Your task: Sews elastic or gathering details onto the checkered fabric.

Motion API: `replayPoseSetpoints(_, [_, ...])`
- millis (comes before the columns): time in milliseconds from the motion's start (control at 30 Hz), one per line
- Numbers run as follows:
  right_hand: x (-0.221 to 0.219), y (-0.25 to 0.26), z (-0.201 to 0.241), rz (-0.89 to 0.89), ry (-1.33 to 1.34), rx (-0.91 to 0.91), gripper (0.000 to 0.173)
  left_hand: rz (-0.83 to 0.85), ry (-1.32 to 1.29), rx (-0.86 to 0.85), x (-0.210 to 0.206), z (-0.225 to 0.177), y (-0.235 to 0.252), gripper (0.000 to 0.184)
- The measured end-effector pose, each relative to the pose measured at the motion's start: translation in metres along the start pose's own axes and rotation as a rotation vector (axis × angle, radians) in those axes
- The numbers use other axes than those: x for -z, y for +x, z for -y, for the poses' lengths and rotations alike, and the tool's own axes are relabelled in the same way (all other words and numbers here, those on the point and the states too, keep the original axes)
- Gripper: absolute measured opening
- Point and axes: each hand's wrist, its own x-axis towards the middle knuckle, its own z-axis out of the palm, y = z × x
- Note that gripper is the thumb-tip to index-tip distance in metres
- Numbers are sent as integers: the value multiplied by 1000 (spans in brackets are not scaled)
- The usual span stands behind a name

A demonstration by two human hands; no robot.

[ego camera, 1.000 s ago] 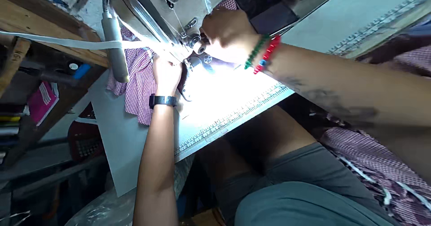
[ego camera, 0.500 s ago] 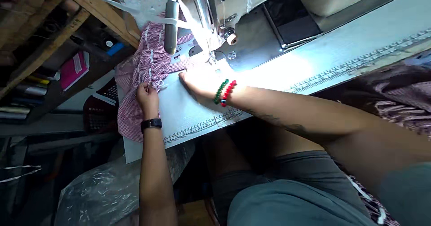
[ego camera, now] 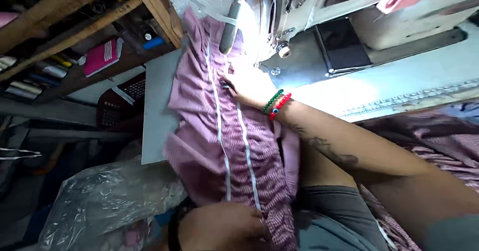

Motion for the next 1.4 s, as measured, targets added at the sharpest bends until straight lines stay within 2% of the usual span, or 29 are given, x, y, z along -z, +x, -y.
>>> replayPoseSetpoints(33, [-4, -3, -1, 9, -7, 40, 31, -95, 39, 9, 10, 0, -2, 15])
replayPoseSetpoints(100, [-10, -22, 1, 46, 64, 157, 27, -478, 124, 125, 39, 12, -1, 20])
replayPoseSetpoints(167, [-14, -60, 5, 27, 154, 258, 20, -856, 273, 254, 67, 51, 7, 22])
replayPoseSetpoints(200, [-12, -80, 6, 21, 165, 256, 18, -945, 359, 298, 77, 76, 11, 23])
replayPoseSetpoints(233, [-7, -100, 5, 6, 136, 212, 16, -958, 416, 325, 82, 97, 14, 26])
replayPoseSetpoints(300, [9, -133, -2, -42, 13, 73, 13, -880, 462, 314, 77, 121, 26, 32])
replayPoseSetpoints(400, [30, -148, -13, -108, -76, -85, 14, -819, 477, 181, 59, 104, 51, 27])
replayPoseSetpoints(500, [20, -136, -18, -130, -48, -47, 39, -890, 520, 175, 60, 95, 68, 20])
replayPoseSetpoints(533, [13, -131, -20, -106, -48, -41, 44, -875, 539, 220, 65, 98, 71, 27])
replayPoseSetpoints(600, [-1, -123, -29, -109, -30, -25, 39, -801, 509, 304, 79, 107, 71, 49])
replayPoseSetpoints(700, [-4, -117, -42, -171, 131, -82, 22, -771, 464, 267, 95, 118, 69, 44])
replayPoseSetpoints(767, [0, -115, -48, -177, 260, -123, 22, -713, 544, 233, 103, 118, 70, 50])
replayPoseSetpoints(800, [2, -115, -50, -162, 313, -140, 22, -691, 572, 181, 107, 118, 72, 43])
replayPoseSetpoints(867, [6, -114, -52, -134, 384, -172, 17, -680, 536, 2, 115, 119, 78, 18])
replayPoseSetpoints(900, [7, -114, -54, -137, 387, -180, 15, -674, 487, -51, 119, 121, 81, 17])
replayPoseSetpoints(967, [8, -114, -59, -180, 352, -164, 23, -685, 270, -87, 127, 119, 86, 14])
replayPoseSetpoints(1033, [8, -115, -66, -197, 275, -130, 19, -695, 46, -37, 134, 117, 91, 14])
replayPoseSetpoints(1067, [8, -115, -68, -193, 241, -133, 15, -708, 30, 6, 138, 121, 97, 13])
replayPoseSetpoints(1133, [9, -113, -72, -167, 174, -126, 22, -743, 165, 187, 144, 134, 109, 17])
replayPoseSetpoints(1200, [10, -109, -75, -147, 114, -62, 32, -725, 339, 410, 148, 141, 123, 28])
replayPoseSetpoints(1267, [10, -102, -78, -112, 15, 24, 31, -683, 425, 560, 152, 140, 135, 33])
replayPoseSetpoints(1333, [13, -96, -79, -62, -86, 98, 26, -614, 447, 642, 160, 135, 142, 28])
replayPoseSetpoints(1400, [18, -90, -79, -24, -107, 148, 30, -563, 438, 646, 171, 132, 146, 27])
